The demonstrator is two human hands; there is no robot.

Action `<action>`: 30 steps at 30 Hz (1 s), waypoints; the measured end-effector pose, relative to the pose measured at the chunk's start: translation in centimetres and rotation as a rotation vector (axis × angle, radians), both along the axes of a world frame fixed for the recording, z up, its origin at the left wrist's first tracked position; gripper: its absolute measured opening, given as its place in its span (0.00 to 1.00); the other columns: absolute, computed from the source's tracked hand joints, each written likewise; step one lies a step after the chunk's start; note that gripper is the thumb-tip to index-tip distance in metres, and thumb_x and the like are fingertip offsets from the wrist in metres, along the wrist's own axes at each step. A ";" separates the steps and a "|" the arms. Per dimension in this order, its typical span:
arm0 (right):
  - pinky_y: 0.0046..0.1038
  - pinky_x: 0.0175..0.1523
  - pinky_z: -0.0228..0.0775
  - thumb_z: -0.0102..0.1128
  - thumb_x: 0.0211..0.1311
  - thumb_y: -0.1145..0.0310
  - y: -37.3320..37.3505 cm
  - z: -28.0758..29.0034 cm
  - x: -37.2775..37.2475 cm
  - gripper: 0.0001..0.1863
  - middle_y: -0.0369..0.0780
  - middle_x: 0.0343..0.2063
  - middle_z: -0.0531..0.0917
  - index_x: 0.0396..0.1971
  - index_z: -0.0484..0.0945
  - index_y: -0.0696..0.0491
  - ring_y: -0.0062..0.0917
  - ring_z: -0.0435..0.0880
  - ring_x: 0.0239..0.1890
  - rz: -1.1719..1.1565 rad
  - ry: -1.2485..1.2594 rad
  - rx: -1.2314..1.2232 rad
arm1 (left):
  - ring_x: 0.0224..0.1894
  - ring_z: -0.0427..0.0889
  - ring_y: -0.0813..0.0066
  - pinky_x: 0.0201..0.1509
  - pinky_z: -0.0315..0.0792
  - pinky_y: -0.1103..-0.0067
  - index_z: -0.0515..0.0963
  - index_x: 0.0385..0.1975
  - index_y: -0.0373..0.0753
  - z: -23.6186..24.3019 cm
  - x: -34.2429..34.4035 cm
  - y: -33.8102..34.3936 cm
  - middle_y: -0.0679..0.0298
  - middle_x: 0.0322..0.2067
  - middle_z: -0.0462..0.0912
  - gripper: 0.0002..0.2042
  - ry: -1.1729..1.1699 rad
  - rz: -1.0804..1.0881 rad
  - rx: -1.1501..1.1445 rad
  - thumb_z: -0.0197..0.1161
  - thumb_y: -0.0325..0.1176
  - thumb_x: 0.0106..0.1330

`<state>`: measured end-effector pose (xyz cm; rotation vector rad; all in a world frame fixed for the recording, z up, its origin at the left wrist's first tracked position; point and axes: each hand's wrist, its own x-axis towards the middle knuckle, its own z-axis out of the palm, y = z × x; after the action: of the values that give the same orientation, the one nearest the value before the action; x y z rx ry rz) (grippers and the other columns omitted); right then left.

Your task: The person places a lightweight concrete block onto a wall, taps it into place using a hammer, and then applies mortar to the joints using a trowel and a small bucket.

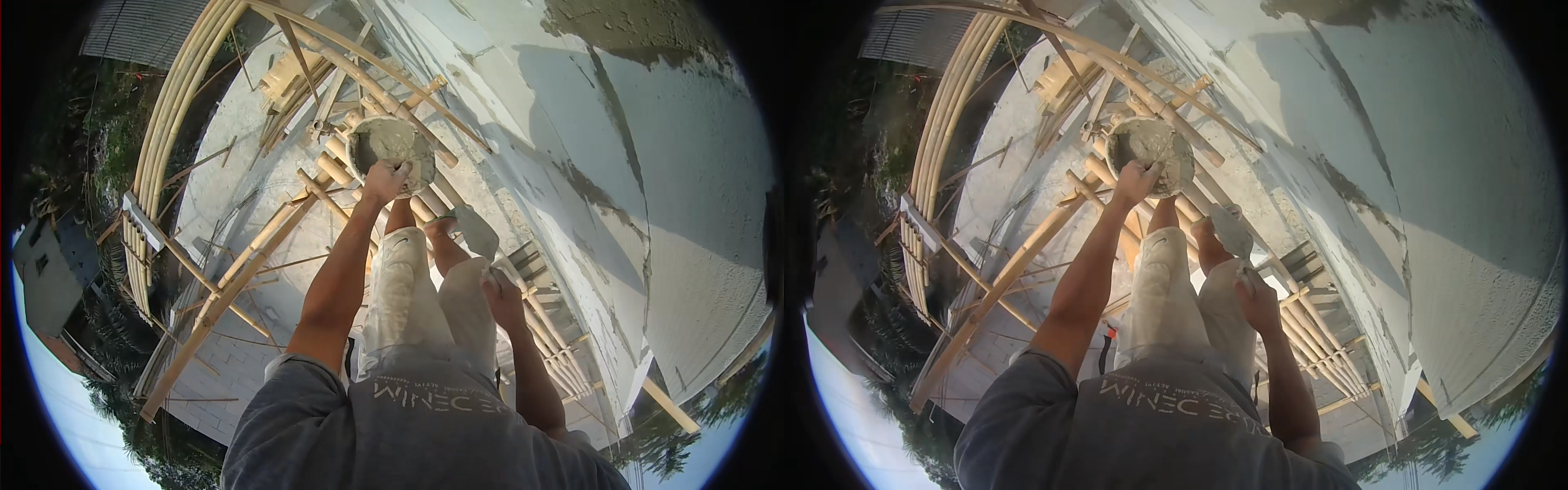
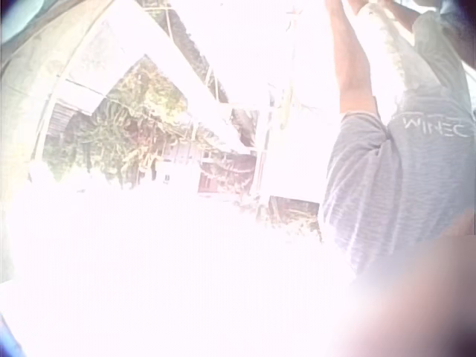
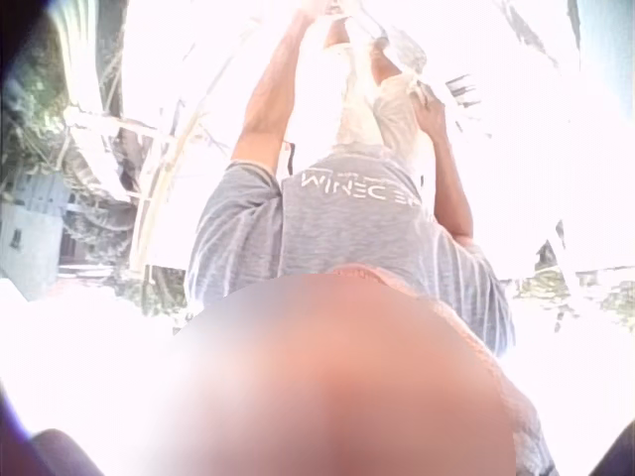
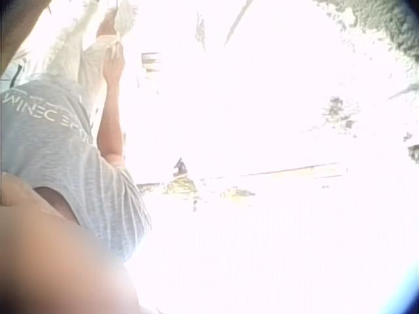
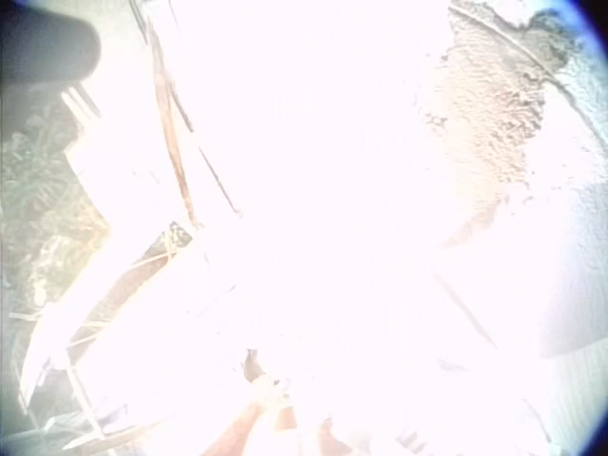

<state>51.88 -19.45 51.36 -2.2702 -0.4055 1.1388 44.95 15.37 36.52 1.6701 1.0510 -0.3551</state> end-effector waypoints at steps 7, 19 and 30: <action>0.41 0.54 0.75 0.61 0.63 0.50 0.8 7.4 1.4 0.26 0.52 0.44 0.85 0.57 0.78 0.48 0.47 0.84 0.50 -0.034 0.126 -0.110 | 0.17 0.62 0.82 0.22 0.58 0.75 0.74 0.15 0.36 14.2 3.1 -7.7 0.72 0.13 0.66 0.23 -0.114 0.291 -0.206 0.60 0.44 0.70; 0.45 0.55 0.74 0.56 0.65 0.47 -4.8 10.3 -3.9 0.28 0.55 0.44 0.84 0.57 0.77 0.51 0.52 0.82 0.49 -0.453 -0.009 -0.087 | 0.19 0.57 0.87 0.24 0.51 0.77 0.70 0.15 0.42 19.6 6.7 -15.2 0.78 0.15 0.61 0.18 -0.180 -0.132 -0.334 0.61 0.38 0.68; 0.48 0.52 0.75 0.48 0.68 0.52 -5.3 10.4 -8.6 0.23 0.50 0.40 0.85 0.53 0.77 0.52 0.48 0.84 0.46 -0.500 -0.080 -0.225 | 0.22 0.56 0.88 0.24 0.51 0.79 0.68 0.17 0.43 27.2 8.3 -19.0 0.79 0.18 0.61 0.15 -0.004 -0.550 -0.390 0.62 0.34 0.67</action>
<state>43.24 -24.70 61.75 -2.4194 0.2674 0.8678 53.26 -3.67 63.75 1.5720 0.4578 -0.8547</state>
